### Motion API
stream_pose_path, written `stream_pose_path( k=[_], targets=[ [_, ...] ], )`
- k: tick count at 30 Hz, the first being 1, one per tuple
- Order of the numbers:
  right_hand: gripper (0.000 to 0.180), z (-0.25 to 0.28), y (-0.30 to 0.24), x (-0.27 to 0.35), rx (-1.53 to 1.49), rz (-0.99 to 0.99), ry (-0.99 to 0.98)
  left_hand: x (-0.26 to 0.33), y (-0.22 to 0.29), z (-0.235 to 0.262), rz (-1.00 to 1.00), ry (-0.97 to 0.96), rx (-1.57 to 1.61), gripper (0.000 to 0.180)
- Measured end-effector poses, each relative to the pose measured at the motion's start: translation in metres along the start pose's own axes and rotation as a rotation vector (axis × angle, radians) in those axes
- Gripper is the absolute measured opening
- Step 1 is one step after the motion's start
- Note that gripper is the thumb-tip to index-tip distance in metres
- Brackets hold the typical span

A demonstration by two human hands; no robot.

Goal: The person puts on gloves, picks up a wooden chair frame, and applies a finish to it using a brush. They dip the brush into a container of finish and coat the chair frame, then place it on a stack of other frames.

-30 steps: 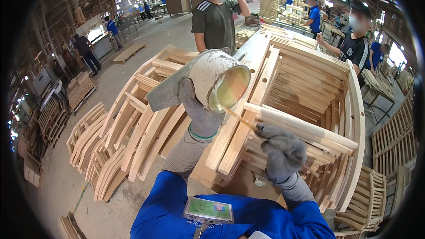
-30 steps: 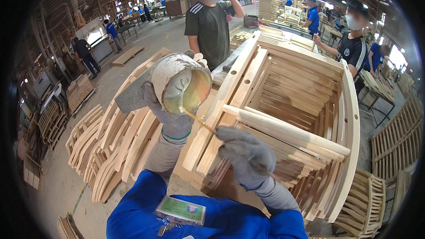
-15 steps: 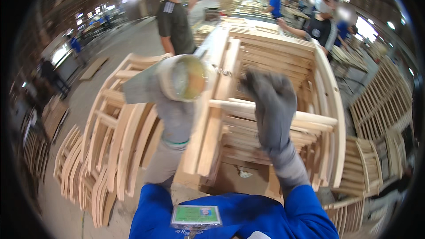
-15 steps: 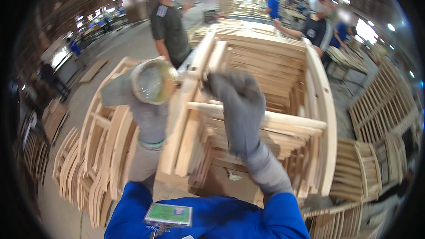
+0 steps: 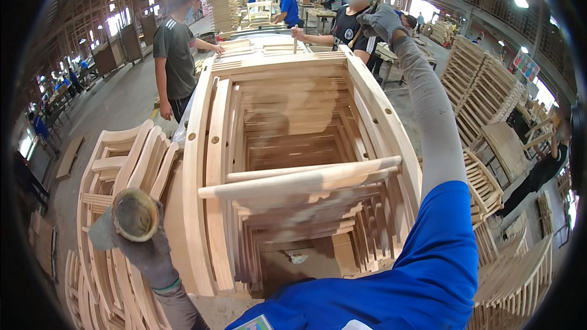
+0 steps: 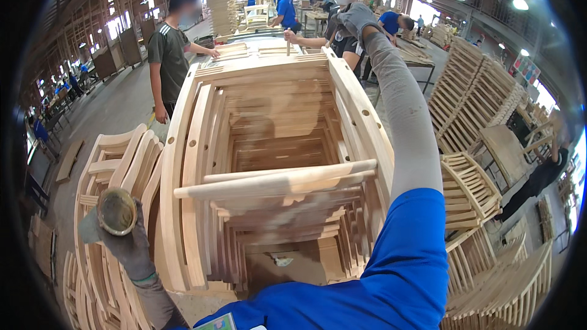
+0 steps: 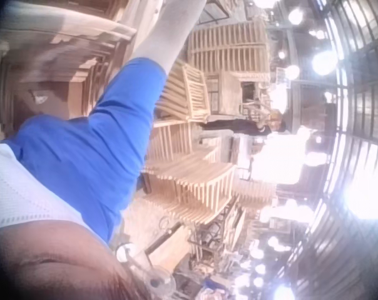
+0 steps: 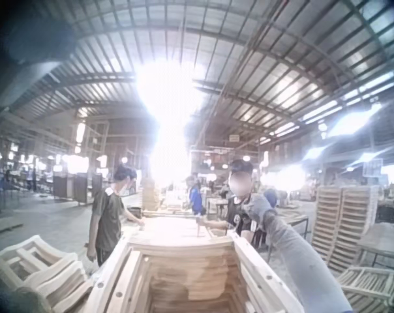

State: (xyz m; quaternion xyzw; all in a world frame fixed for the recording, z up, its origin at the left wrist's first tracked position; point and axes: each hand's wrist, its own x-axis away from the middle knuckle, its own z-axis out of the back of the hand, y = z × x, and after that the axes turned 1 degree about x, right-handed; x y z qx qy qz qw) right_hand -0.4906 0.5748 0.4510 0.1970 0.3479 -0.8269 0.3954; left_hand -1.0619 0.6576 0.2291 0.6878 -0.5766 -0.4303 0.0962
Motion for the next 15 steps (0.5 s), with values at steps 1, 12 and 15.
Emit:
stream_pose_path(
  k=[1, 12, 15],
  targets=[
    [0.027, -0.008, 0.01, -0.008, 0.041, -0.018, 0.023, 0.0, 0.002, 0.004, 0.04, -0.034, 0.108, 0.035],
    [0.042, -0.048, 0.039, -0.034, 0.395, 0.171, -0.087, 0.016, 0.015, 0.05, -0.076, -0.035, -0.127, 0.04],
    [0.036, -0.051, 0.047, -0.039, 0.468, 0.262, -0.118, 0.013, 0.016, 0.038, -0.063, 0.307, -0.211, 0.039]
  ],
)
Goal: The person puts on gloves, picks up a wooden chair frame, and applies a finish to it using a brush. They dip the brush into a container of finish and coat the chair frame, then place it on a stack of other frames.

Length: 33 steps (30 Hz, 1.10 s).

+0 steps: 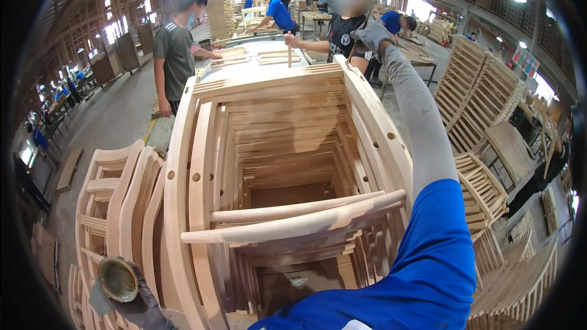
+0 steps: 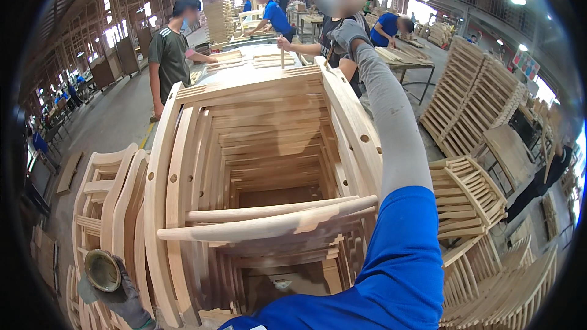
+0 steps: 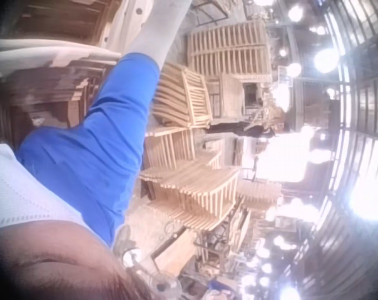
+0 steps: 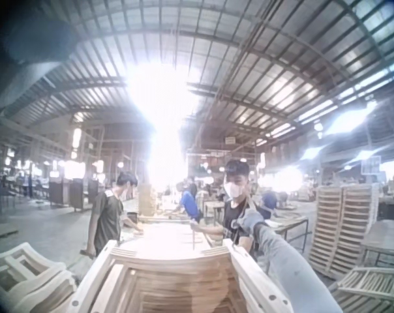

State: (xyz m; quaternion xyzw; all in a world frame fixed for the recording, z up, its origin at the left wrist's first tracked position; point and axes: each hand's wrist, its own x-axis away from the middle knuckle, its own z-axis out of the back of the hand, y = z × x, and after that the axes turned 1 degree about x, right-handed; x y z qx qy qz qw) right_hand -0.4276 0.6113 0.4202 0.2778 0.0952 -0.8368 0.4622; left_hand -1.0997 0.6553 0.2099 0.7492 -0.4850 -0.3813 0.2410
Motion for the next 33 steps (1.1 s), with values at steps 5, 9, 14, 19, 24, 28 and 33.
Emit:
stream_pose_path(
  k=[5, 9, 14, 19, 24, 28, 33],
  targets=[
    [0.032, -0.009, 0.016, -0.011, -0.118, -0.024, -0.012, -0.006, -0.002, 0.031, -0.138, -0.253, -0.191, 0.039],
    [0.036, -0.022, 0.02, -0.01, -0.081, -0.023, 0.108, -0.006, -0.006, 0.031, -0.021, -0.173, 0.004, 0.039],
    [0.053, -0.021, 0.006, -0.01, -0.201, -0.438, 0.213, 0.009, 0.011, -0.012, -0.315, -0.166, -1.248, 0.04],
    [0.057, -0.032, 0.001, -0.013, -0.193, -0.336, 0.111, 0.0, -0.001, 0.004, -0.258, -0.199, -0.728, 0.042],
    [0.042, -0.037, 0.002, -0.019, -0.225, -0.22, 0.103, -0.005, 0.001, 0.023, -0.019, -0.06, -0.021, 0.042],
    [0.035, -0.036, 0.006, -0.024, -0.243, -0.22, -0.002, -0.006, -0.008, 0.03, -0.144, -0.142, -0.322, 0.041],
    [0.028, -0.043, 0.009, -0.014, -0.53, -0.268, 0.03, -0.003, 0.002, 0.022, 0.008, 0.022, 0.051, 0.042]
  ],
)
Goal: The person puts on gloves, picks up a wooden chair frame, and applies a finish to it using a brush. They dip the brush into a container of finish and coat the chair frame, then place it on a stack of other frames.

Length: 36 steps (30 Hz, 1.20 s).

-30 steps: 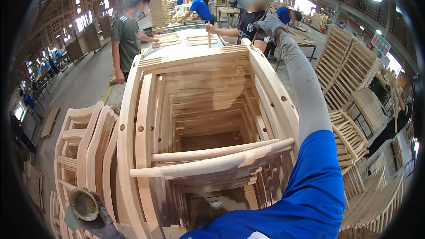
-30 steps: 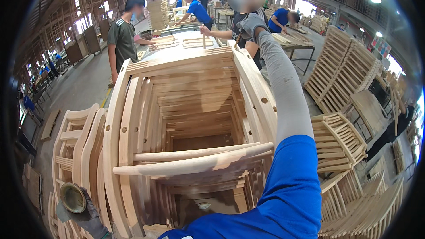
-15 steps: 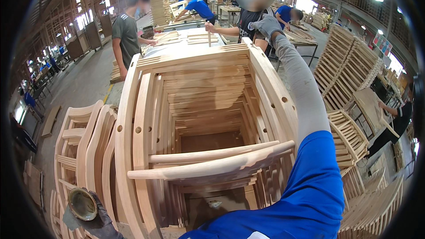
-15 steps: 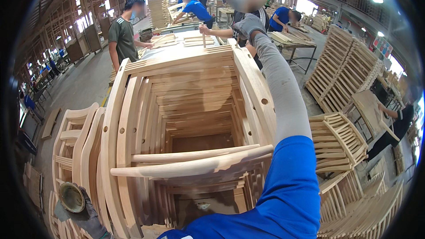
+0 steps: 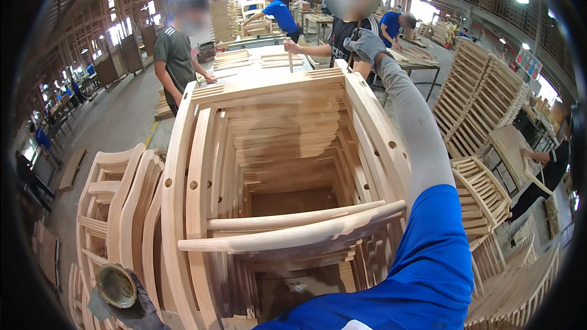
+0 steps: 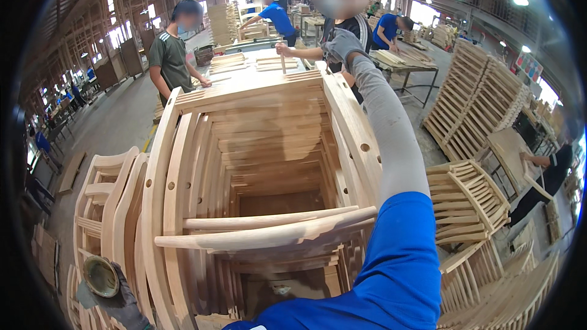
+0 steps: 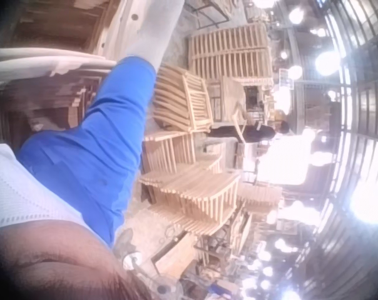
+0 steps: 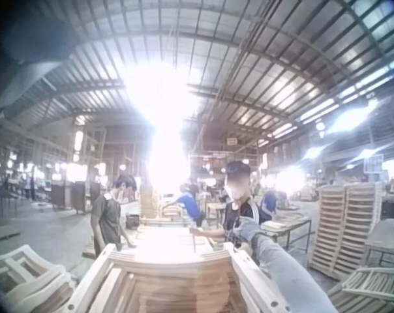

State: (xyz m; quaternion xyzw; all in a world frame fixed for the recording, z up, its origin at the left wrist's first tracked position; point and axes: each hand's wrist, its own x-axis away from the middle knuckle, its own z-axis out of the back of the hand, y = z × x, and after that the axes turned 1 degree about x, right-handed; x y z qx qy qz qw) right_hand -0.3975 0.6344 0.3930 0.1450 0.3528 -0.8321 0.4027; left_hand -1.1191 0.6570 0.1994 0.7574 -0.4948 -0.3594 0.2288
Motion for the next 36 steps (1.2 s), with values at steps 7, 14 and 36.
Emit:
stream_pose_path(
  k=[7, 14, 36],
  targets=[
    [0.018, -0.003, -0.01, 0.017, -0.174, 0.014, 0.014, 0.03, 0.021, -0.027, -0.453, 0.007, -1.117, 0.048],
    [0.01, 0.021, 0.037, 0.04, -0.295, 0.435, -0.12, 0.057, 0.024, -0.019, -0.551, -0.084, -1.044, 0.048],
    [0.025, 0.2, 0.001, 0.528, -0.543, -0.064, 0.473, 0.155, 0.017, -0.015, 0.006, -0.66, -0.411, 0.056]
  ],
)
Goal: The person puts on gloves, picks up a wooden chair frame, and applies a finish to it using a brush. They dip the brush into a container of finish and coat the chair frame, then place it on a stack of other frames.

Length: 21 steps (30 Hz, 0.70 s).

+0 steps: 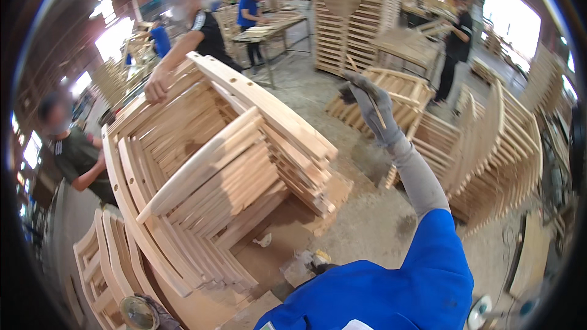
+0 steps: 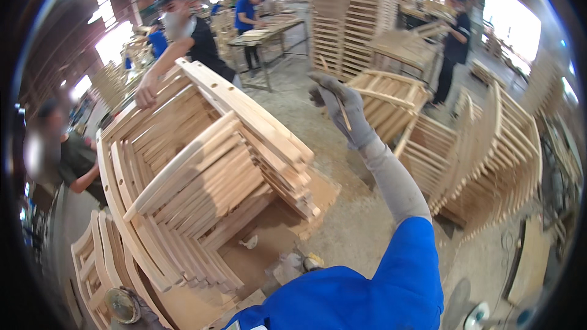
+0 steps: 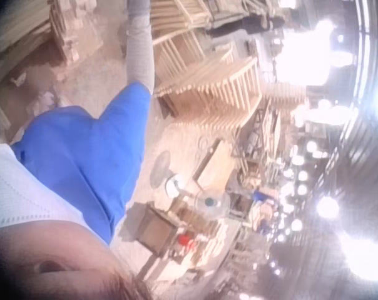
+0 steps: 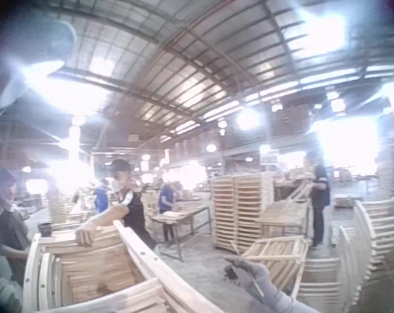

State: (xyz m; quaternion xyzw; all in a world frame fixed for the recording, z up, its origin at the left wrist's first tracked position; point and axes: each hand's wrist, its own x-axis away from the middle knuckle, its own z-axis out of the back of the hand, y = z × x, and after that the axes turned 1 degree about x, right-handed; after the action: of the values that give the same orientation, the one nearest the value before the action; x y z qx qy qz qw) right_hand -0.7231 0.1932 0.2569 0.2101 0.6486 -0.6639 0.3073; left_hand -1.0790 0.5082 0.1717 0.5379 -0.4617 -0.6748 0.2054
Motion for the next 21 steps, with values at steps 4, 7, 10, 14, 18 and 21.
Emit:
stream_pose_path(
  k=[4, 7, 10, 14, 18, 21],
  targets=[
    [0.025, 0.055, -0.023, 0.15, -0.113, -0.076, 0.349, 0.031, -0.003, -0.005, 0.026, -0.298, 0.14, 0.054],
    [0.02, 0.062, -0.063, 0.263, -0.013, -0.294, 0.499, 0.063, -0.004, -0.004, 0.06, -0.546, 0.223, 0.054],
    [0.018, 0.073, -0.084, 0.364, 0.193, -0.4, 0.643, 0.099, 0.01, -0.008, 0.073, -0.752, 0.301, 0.053],
    [0.023, 0.097, -0.144, 0.47, 0.389, -0.617, 0.814, 0.15, 0.038, -0.016, 0.06, -1.029, 0.421, 0.052],
    [0.024, 0.118, -0.196, 0.538, 0.302, -0.485, 1.019, 0.206, 0.076, -0.016, 0.04, -1.281, 0.53, 0.051],
    [0.027, 0.142, -0.214, 0.591, 0.601, -0.48, 1.071, 0.252, 0.099, -0.019, 0.036, -1.431, 0.603, 0.051]
  ],
)
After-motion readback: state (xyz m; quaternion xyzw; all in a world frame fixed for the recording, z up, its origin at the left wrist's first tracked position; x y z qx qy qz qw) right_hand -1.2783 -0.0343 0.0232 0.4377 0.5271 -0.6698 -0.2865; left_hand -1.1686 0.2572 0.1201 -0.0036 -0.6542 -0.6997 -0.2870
